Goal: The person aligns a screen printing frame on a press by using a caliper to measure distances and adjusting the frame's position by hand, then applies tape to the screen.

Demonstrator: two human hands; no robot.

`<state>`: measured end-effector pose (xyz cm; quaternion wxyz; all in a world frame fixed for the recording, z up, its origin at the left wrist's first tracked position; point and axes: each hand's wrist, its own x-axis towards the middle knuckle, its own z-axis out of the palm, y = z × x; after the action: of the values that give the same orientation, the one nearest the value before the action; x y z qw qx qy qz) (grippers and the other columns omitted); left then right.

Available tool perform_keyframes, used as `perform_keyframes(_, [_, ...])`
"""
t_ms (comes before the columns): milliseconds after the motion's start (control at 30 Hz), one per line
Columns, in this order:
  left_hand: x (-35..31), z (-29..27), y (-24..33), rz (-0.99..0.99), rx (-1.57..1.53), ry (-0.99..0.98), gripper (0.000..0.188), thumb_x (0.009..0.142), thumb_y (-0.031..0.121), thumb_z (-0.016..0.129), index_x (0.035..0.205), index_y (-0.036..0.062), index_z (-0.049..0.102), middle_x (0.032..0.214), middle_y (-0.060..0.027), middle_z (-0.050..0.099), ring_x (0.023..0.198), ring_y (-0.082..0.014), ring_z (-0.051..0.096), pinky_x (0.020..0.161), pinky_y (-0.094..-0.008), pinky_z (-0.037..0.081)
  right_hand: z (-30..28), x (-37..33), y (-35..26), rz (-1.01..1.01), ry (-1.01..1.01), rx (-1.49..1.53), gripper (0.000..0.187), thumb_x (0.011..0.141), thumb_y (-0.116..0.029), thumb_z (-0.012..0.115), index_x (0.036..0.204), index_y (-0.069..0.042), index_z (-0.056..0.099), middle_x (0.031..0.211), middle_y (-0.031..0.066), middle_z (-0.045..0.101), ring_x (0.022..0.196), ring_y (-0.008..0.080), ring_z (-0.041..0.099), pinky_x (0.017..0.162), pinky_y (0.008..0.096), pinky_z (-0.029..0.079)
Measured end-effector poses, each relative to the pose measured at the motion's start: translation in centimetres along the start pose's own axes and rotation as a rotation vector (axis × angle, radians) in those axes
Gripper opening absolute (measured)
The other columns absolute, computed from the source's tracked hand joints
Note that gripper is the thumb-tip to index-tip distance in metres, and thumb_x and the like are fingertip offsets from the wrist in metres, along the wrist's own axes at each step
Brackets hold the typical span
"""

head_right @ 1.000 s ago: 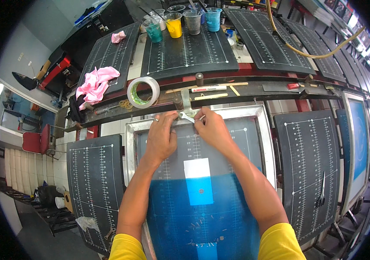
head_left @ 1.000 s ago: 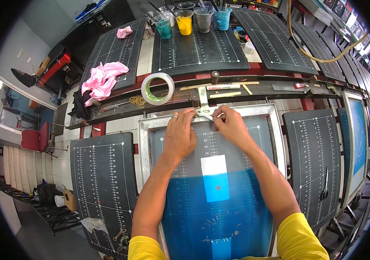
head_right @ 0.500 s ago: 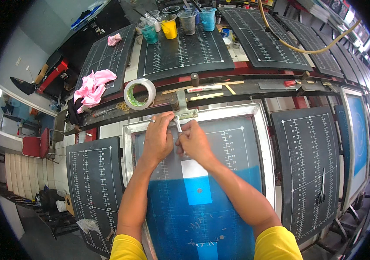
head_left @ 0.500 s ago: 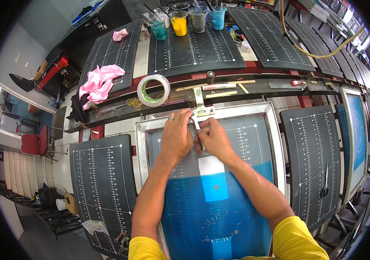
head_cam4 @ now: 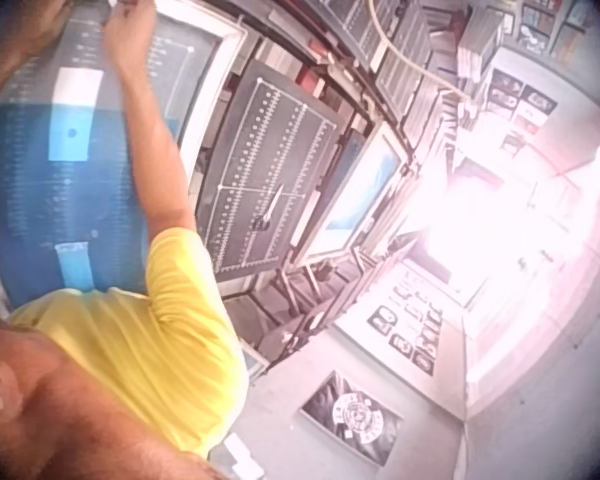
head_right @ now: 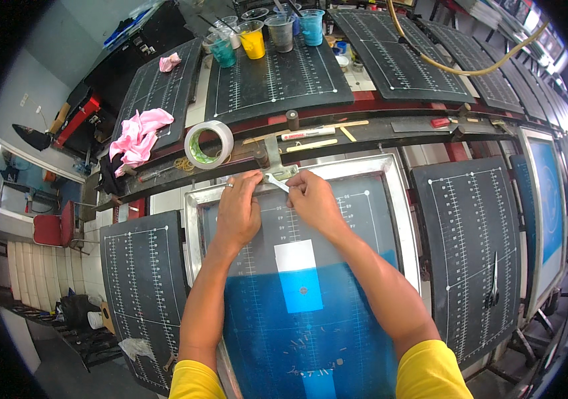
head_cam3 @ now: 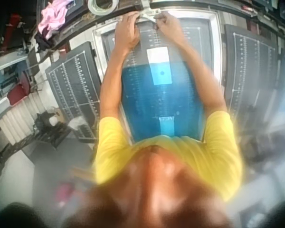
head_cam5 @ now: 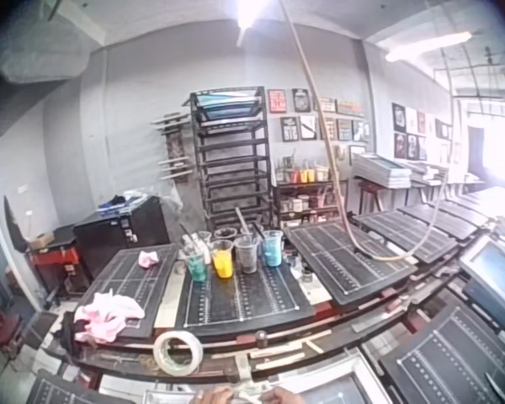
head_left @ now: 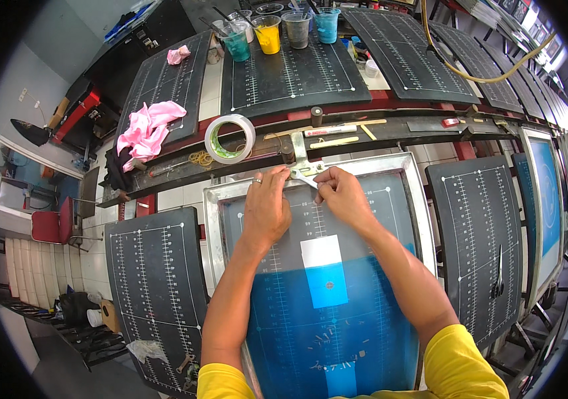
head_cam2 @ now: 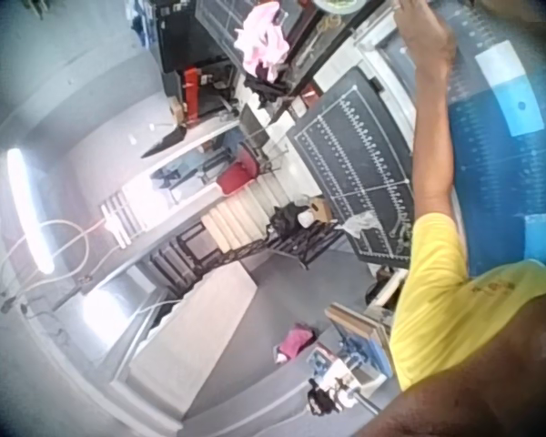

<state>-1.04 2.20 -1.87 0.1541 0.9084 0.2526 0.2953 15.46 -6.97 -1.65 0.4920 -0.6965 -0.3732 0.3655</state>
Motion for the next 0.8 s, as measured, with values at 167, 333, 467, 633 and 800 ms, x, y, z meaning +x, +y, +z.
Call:
perform_keyframes(167, [0.1,-0.6,0.7,-0.072,-0.017,-0.049,0.043,0.077,-0.007,0.049,0.119,-0.0014,0.056,0.124,-0.0188,0.059,0.115,-0.0384,0.054,0.103,-0.0502,0.038,-1.2,1.7,-1.2,-0.007,-0.09,-0.077,0.015,0.086,-0.006,0.057,0.094,0.004,0.065,0.071,0.0113,0.069,0.067,0.0159,0.068,0.063,0.0307,0.051])
perform_keyframes(333, [0.1,-0.8,0.9,-0.087,-0.033,-0.059,0.043,0.077,-0.007,0.049,0.119,-0.0011,0.056,0.124,-0.0188,0.059,0.114,-0.0393,0.054,0.104,-0.052,0.037,-2.2,3.7,-2.9,0.037,-0.223,-0.201,0.013,0.084,-0.006,0.058,0.09,0.002,0.066,0.068,0.0105,0.069,0.067,0.0166,0.069,0.062,0.0304,0.051])
perform_keyframes(467, [0.2,-0.8,1.0,-0.088,-0.024,-0.059,0.043,0.078,-0.007,0.049,0.119,0.0,0.056,0.124,-0.0179,0.059,0.115,-0.0391,0.054,0.104,-0.0516,0.037,-1.9,3.8,-2.1,0.043,-0.218,-0.131,0.014,0.084,-0.006,0.057,0.093,0.003,0.063,0.069,0.0119,0.069,0.066,0.0166,0.068,0.061,0.0307,0.051])
perform_keyframes(633, [-0.2,-0.4,0.1,-0.018,0.015,-0.015,0.043,0.076,-0.004,0.051,0.119,0.0,0.057,0.126,-0.0151,0.058,0.108,-0.0382,0.054,0.095,-0.05,0.042,3.2,-1.3,-1.3,0.199,-0.125,0.165,0.021,0.09,-0.005,0.053,0.108,0.005,0.05,0.075,0.016,0.068,0.063,0.0193,0.066,0.055,0.0337,0.051])
perform_keyframes(800, [0.3,0.0,0.3,-0.045,-0.029,-0.029,0.035,0.081,-0.002,0.053,0.116,0.0012,0.057,0.126,-0.0136,0.059,0.109,-0.0386,0.054,0.095,-0.0495,0.042,6.6,-2.3,0.1,0.155,0.003,0.279,0.021,0.095,-0.004,0.051,0.114,0.004,0.045,0.081,0.0113,0.066,0.059,0.013,0.061,0.05,0.0285,0.048])
